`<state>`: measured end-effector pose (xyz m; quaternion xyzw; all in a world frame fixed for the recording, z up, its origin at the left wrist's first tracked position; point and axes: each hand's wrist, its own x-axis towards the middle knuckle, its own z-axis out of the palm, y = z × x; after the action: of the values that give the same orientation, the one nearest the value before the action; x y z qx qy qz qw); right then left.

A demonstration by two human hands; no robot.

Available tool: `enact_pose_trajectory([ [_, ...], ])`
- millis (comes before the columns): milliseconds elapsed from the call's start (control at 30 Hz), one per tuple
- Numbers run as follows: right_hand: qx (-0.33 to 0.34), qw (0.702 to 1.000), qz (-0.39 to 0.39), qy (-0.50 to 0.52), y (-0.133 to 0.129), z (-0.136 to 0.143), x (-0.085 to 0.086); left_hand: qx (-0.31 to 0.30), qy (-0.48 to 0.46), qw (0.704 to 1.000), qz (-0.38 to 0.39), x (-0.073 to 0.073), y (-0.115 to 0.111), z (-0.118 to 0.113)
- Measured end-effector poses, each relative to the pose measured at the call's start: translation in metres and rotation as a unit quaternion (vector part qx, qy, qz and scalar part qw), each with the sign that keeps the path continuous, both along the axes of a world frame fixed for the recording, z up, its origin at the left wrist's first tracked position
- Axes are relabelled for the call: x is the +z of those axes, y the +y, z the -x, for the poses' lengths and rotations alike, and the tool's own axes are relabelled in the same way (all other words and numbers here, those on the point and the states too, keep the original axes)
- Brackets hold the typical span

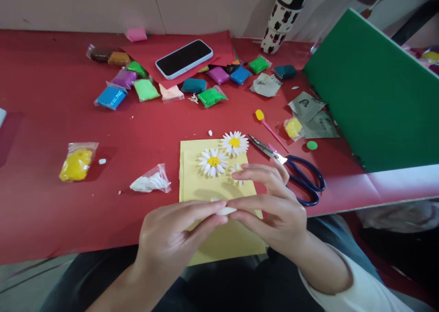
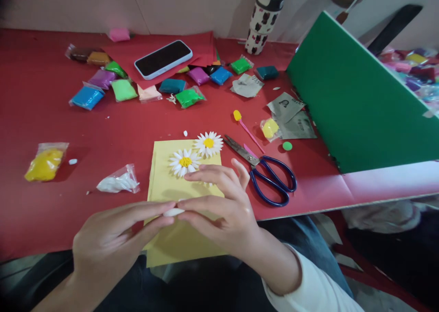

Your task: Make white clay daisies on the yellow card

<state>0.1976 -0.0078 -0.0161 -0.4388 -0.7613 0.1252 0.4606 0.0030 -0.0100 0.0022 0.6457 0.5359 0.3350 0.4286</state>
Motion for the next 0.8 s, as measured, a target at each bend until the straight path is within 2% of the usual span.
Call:
enact_pose_trajectory([
  [133, 0.002, 1.000, 0.000, 0.000, -0.0002, -0.0001, 0.0005, -0.019, -0.002, 1.000, -0.003, -0.0007, -0.0004, 0.0004],
  [367, 0.009, 1.000, -0.006, 0.009, -0.0002, -0.0007, 0.0002, -0.038, 0.036, 0.996, -0.075, -0.0047, 0.0001, 0.0019],
  [700, 0.010, 1.000, -0.001, -0.003, -0.0006, -0.0009, 0.0010, -0.030, 0.021, 0.999, -0.019, -0.0032, -0.0004, 0.0026],
  [800, 0.011, 1.000, -0.003, 0.005, -0.0006, -0.0015, 0.0012, -0.031, 0.030, 0.998, -0.035, -0.0036, 0.0008, 0.0036],
])
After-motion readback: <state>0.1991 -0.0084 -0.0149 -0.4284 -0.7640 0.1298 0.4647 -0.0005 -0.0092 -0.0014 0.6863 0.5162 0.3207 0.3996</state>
